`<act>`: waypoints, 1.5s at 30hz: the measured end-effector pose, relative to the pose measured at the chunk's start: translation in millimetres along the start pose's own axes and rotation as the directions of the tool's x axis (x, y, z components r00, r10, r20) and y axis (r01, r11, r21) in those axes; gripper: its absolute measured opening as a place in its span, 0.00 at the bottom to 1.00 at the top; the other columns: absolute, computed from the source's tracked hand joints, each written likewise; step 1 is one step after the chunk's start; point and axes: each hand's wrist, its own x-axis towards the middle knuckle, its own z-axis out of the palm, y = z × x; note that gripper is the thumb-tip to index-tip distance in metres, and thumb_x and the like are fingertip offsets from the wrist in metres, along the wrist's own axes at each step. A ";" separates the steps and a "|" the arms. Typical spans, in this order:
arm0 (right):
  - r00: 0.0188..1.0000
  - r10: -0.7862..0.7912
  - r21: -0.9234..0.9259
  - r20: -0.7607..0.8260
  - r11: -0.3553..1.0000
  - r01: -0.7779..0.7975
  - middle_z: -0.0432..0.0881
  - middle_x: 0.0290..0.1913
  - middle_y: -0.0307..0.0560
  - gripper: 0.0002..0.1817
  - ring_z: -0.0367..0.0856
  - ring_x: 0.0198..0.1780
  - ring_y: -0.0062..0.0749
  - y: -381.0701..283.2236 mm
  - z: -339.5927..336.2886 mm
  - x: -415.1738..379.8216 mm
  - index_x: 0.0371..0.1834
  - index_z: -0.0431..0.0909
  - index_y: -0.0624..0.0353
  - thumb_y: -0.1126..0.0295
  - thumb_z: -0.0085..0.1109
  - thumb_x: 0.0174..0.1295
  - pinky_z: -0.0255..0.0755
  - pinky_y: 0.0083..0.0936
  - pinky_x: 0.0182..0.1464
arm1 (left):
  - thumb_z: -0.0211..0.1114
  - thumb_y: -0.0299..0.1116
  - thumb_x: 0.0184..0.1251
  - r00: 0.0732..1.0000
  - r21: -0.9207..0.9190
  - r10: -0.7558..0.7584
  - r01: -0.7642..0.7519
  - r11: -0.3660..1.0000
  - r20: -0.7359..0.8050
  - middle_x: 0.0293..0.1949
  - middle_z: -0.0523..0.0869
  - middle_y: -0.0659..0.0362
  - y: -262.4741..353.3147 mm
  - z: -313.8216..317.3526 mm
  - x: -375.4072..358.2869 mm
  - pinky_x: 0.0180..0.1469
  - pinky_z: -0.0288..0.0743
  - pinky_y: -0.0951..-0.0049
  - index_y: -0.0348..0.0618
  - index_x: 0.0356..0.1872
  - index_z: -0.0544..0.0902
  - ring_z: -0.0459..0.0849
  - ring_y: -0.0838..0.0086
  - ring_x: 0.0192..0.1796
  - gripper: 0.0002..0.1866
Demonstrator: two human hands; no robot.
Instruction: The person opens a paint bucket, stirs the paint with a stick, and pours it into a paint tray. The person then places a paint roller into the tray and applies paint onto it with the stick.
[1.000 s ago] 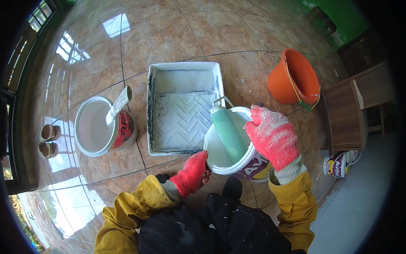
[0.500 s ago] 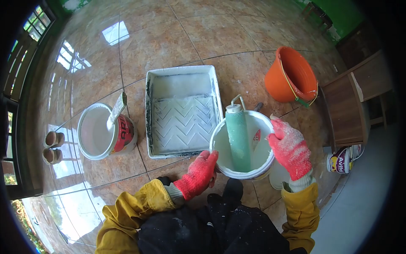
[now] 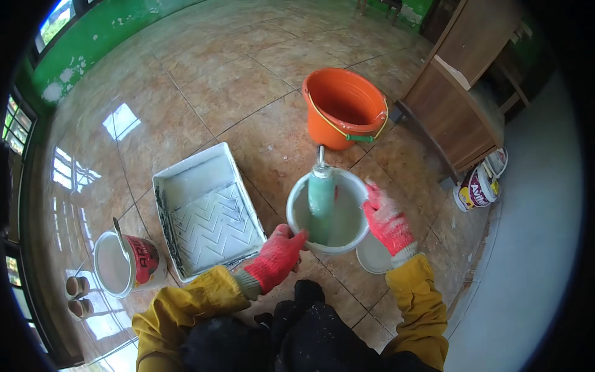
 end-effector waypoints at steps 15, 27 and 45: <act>0.883 0.327 0.304 -0.337 0.925 -0.226 0.73 0.62 0.52 0.22 0.71 0.62 0.37 299.3 -30.8 0.3 0.64 0.69 0.65 0.71 0.49 0.67 0.64 0.29 0.64 | 0.58 0.37 0.63 0.916 0.027 0.398 -0.400 0.916 0.053 0.44 0.83 0.43 46.5 160.8 171.6 0.50 0.78 0.58 0.38 0.52 0.76 0.84 0.55 0.49 0.19; 0.810 0.506 0.233 -0.296 0.861 -0.453 0.69 0.65 0.54 0.28 0.69 0.63 0.41 408.6 -108.5 -7.2 0.68 0.63 0.63 0.57 0.47 0.70 0.62 0.31 0.64 | 0.51 0.44 0.70 0.637 0.244 0.486 -0.723 0.647 0.599 0.37 0.85 0.53 12.7 -5.0 116.7 0.43 0.79 0.65 0.40 0.47 0.78 0.86 0.67 0.37 0.18; 0.840 0.519 -0.072 -0.157 0.842 -0.534 0.73 0.62 0.58 0.23 0.71 0.61 0.47 409.8 -143.2 -6.8 0.62 0.70 0.64 0.60 0.45 0.70 0.63 0.34 0.64 | 0.53 0.48 0.72 0.452 -0.597 -0.425 -0.363 0.715 -0.784 0.32 0.80 0.57 -222.1 -256.3 -187.1 0.40 0.78 0.69 0.36 0.43 0.77 0.80 0.68 0.33 0.21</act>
